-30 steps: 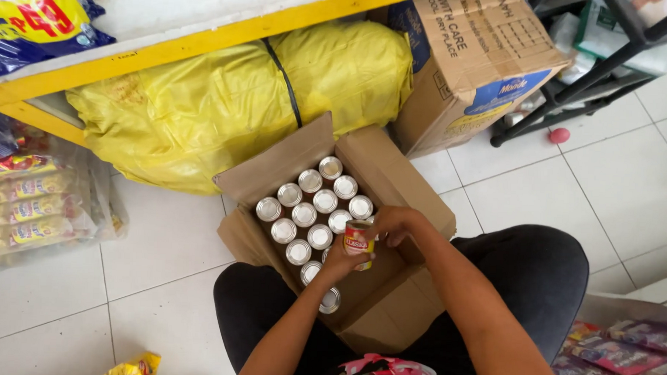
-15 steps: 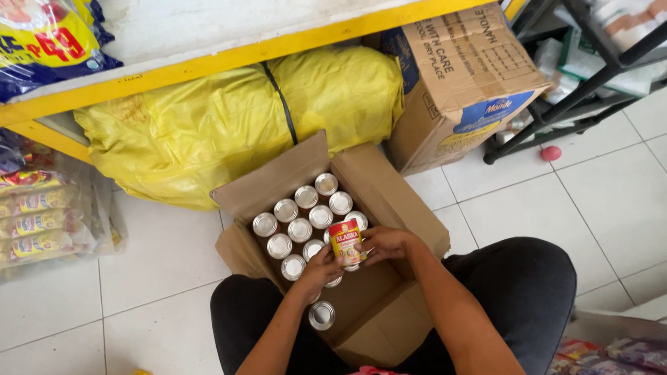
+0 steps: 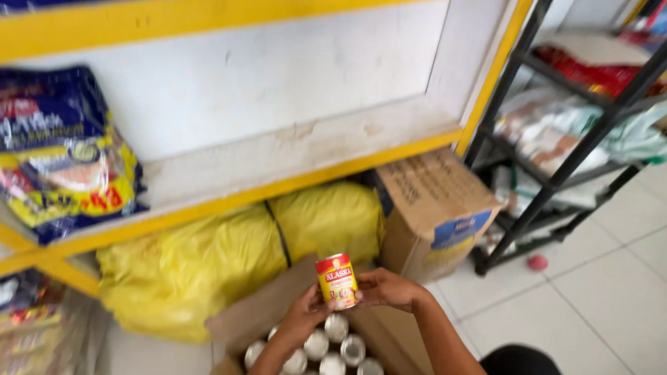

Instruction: Organizing and stocking canned milk products on grocery store shelves from a cardboard box.

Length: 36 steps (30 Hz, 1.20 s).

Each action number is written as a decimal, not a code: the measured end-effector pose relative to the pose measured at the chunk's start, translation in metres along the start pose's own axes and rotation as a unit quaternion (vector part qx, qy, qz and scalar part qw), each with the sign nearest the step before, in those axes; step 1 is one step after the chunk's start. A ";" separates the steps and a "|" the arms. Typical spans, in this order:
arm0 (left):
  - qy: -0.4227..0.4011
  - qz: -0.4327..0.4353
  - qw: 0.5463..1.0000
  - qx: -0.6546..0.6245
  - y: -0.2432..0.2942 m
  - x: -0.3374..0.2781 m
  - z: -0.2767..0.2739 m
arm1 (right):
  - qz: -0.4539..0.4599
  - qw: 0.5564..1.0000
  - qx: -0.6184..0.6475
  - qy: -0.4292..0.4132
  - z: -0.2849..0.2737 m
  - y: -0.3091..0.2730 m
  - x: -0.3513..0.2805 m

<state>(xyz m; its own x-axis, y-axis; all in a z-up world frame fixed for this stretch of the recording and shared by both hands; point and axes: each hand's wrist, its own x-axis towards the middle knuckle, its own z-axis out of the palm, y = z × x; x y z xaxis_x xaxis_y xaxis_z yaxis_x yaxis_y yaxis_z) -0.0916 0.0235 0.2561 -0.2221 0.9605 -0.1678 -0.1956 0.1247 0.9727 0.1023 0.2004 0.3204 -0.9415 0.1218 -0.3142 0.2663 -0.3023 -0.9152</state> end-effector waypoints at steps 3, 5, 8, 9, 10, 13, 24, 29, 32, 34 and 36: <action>-0.029 0.073 0.995 0.061 0.098 0.035 0.021 | -0.072 0.995 -0.060 0.022 -0.017 -0.082 -0.024; -0.041 0.171 0.971 0.160 0.168 0.056 0.040 | -0.142 0.975 -0.161 0.059 -0.024 -0.145 -0.046; 0.001 0.286 0.922 0.260 0.285 0.074 0.083 | -0.267 0.921 -0.257 0.124 -0.034 -0.239 -0.082; 0.003 0.296 0.918 0.263 0.317 0.088 0.091 | -0.274 0.917 -0.264 0.122 -0.045 -0.269 -0.086; 0.042 0.371 0.875 0.309 0.348 0.103 0.099 | -0.324 0.895 -0.263 0.155 -0.057 -0.299 -0.089; 0.091 0.485 0.796 0.350 0.436 0.156 0.121 | -0.435 0.830 -0.272 0.220 -0.096 -0.384 -0.091; 0.112 0.495 0.772 0.383 0.661 0.320 0.141 | -0.517 0.751 -0.271 0.308 -0.192 -0.617 -0.038; 0.138 0.447 0.796 0.385 0.706 0.405 0.119 | -0.529 0.696 -0.269 0.404 -0.248 -0.671 0.017; 0.212 0.339 0.807 0.435 0.722 0.438 0.106 | -0.456 0.678 -0.391 0.424 -0.270 -0.688 0.043; 0.232 0.316 0.781 0.486 0.732 0.473 0.088 | -0.442 0.653 -0.448 0.421 -0.282 -0.699 0.060; 0.254 0.292 0.751 0.534 0.745 0.494 0.076 | -0.429 0.624 -0.504 0.416 -0.288 -0.712 0.073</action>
<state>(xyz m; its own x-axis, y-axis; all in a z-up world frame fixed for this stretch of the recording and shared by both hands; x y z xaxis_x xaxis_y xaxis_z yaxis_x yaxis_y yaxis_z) -0.2742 0.6099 0.9099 -0.3607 0.7435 0.5631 0.8957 0.1079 0.4313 -0.0962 0.6970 0.8764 -0.5059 0.4055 0.7613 0.1282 0.9082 -0.3985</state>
